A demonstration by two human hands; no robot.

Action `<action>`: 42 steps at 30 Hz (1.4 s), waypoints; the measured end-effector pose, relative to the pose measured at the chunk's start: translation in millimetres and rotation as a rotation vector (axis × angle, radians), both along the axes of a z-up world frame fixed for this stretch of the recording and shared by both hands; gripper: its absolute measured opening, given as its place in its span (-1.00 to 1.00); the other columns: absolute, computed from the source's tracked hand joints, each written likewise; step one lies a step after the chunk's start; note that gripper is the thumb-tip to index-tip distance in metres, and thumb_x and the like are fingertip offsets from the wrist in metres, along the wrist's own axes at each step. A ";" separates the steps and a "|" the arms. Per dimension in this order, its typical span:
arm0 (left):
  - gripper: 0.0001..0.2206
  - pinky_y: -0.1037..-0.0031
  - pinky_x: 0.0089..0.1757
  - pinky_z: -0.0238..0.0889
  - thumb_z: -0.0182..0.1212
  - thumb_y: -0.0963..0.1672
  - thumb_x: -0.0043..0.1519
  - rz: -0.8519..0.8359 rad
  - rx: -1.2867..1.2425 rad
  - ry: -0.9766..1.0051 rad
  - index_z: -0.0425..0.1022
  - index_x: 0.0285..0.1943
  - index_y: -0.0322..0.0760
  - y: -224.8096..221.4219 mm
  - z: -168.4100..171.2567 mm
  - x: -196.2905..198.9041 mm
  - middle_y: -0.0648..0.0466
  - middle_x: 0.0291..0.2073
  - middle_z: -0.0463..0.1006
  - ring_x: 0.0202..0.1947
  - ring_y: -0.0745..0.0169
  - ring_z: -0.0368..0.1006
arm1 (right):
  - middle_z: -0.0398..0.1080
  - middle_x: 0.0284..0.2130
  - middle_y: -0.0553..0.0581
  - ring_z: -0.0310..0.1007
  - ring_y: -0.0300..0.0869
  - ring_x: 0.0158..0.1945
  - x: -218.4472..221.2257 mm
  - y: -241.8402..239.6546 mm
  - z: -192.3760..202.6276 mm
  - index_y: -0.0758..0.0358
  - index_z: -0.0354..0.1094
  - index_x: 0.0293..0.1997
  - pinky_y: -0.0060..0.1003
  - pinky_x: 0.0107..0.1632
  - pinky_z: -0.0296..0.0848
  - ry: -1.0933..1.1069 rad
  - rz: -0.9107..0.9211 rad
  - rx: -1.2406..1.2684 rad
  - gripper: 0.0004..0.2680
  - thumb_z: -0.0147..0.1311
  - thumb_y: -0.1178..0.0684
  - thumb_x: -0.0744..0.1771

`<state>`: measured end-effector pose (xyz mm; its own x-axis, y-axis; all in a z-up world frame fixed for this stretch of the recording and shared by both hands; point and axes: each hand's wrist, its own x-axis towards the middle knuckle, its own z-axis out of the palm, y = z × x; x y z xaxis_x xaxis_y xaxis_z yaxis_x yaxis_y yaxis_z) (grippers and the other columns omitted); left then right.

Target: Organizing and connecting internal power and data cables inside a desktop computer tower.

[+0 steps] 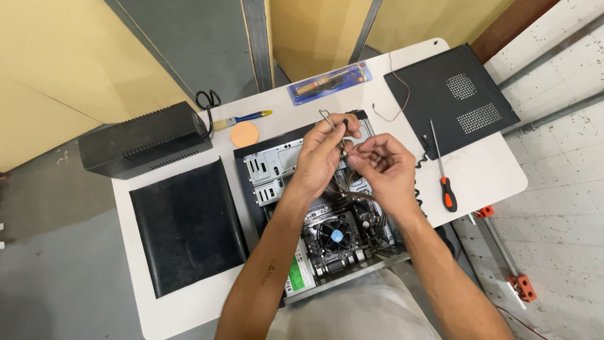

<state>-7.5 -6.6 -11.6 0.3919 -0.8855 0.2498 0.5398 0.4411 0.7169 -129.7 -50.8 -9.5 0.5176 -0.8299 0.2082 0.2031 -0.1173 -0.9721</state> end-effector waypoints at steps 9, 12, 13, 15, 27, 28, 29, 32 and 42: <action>-0.81 0.68 -0.40 0.02 -0.12 -0.13 0.32 0.068 0.054 -0.103 0.35 -0.11 -0.37 4.7 -4.5 5.5 0.05 -0.35 0.37 -0.37 0.44 0.24 | 0.27 -0.41 0.26 0.40 -0.12 -0.35 -10.8 8.7 7.3 0.52 0.23 -0.15 -0.20 -0.22 0.47 -0.243 0.099 0.092 -0.87 -0.02 0.32 0.27; -0.81 0.72 -0.48 0.02 -0.09 -0.16 0.30 0.065 0.071 -0.228 0.38 -0.05 -0.40 11.1 -1.8 1.2 0.04 -0.51 0.38 -0.55 0.51 0.19 | 0.20 -0.38 0.21 0.31 -0.17 -0.40 -12.1 6.9 7.7 0.48 0.23 -0.16 -0.18 -0.26 0.48 -0.298 0.123 0.229 -0.90 -0.10 0.26 0.30; -0.80 0.73 -0.50 0.03 -0.07 -0.18 0.28 0.058 0.077 -0.282 0.39 -0.02 -0.43 13.1 1.0 -0.9 0.03 -0.58 0.38 -0.62 0.51 0.15 | 0.18 -0.37 0.20 0.27 -0.20 -0.44 -12.4 4.1 6.7 0.45 0.22 -0.22 -0.21 -0.31 0.46 -0.316 0.116 0.287 -0.92 -0.14 0.23 0.31; -0.83 0.74 -0.51 0.06 -0.01 -0.19 0.26 0.071 0.097 -0.314 0.41 -0.04 -0.40 11.6 0.2 -6.3 0.03 -0.57 0.43 -0.64 0.53 0.19 | 0.15 -0.40 0.16 0.23 -0.25 -0.49 -12.7 -4.1 6.4 0.42 0.20 -0.22 -0.28 -0.36 0.38 -0.302 0.131 0.330 -0.92 -0.15 0.21 0.31; -0.84 0.68 -0.43 0.31 0.26 -0.22 0.10 0.206 0.171 -0.286 0.51 -0.16 -0.41 -15.1 -33.0 -25.7 -0.04 -0.48 0.55 -0.55 0.48 0.40 | -0.12 -0.69 -0.03 -0.18 -0.40 -0.67 -19.5 -49.7 -27.5 0.52 0.18 -0.20 -0.50 -0.58 0.03 -0.279 0.295 0.143 -0.84 -0.22 0.15 0.36; -0.85 0.68 -0.42 0.33 0.28 -0.22 0.09 0.210 0.166 -0.317 0.51 -0.19 -0.40 -17.0 -38.2 -23.1 -0.02 -0.48 0.55 -0.54 0.48 0.42 | -0.10 -0.69 -0.02 -0.16 -0.40 -0.67 -17.3 -53.1 -30.8 0.51 0.18 -0.19 -0.50 -0.58 0.04 -0.295 0.313 0.104 -0.86 -0.22 0.16 0.36; -0.85 0.68 -0.42 0.33 0.28 -0.22 0.09 0.211 0.160 -0.323 0.51 -0.19 -0.40 -15.4 -43.8 -25.4 -0.02 -0.48 0.55 -0.54 0.48 0.42 | -0.10 -0.69 -0.02 -0.16 -0.40 -0.67 -21.4 -52.9 -38.0 0.51 0.18 -0.19 -0.50 -0.58 0.04 -0.301 0.314 0.097 -0.86 -0.22 0.16 0.36; -0.87 0.70 -0.41 0.35 0.25 -0.20 0.12 0.216 0.127 -0.366 0.51 -0.21 -0.41 -13.4 -58.6 -21.1 0.00 -0.50 0.54 -0.51 0.51 0.41 | -0.12 -0.71 -0.01 -0.18 -0.39 -0.69 -21.5 -56.3 -59.1 0.55 0.16 -0.17 -0.49 -0.60 0.06 -0.321 0.356 0.021 -0.85 -0.24 0.18 0.36; -0.86 0.70 -0.42 0.06 0.06 -0.13 0.23 0.300 0.039 -0.679 0.44 -0.14 -0.28 2.2 -86.7 -25.5 0.18 -0.44 0.41 -0.50 0.53 0.18 | 0.30 -0.42 0.26 0.39 -0.11 -0.42 -32.5 -57.4 -98.7 0.47 0.22 -0.17 -0.32 -0.32 0.55 -0.211 0.252 -0.356 -0.92 -0.07 0.24 0.33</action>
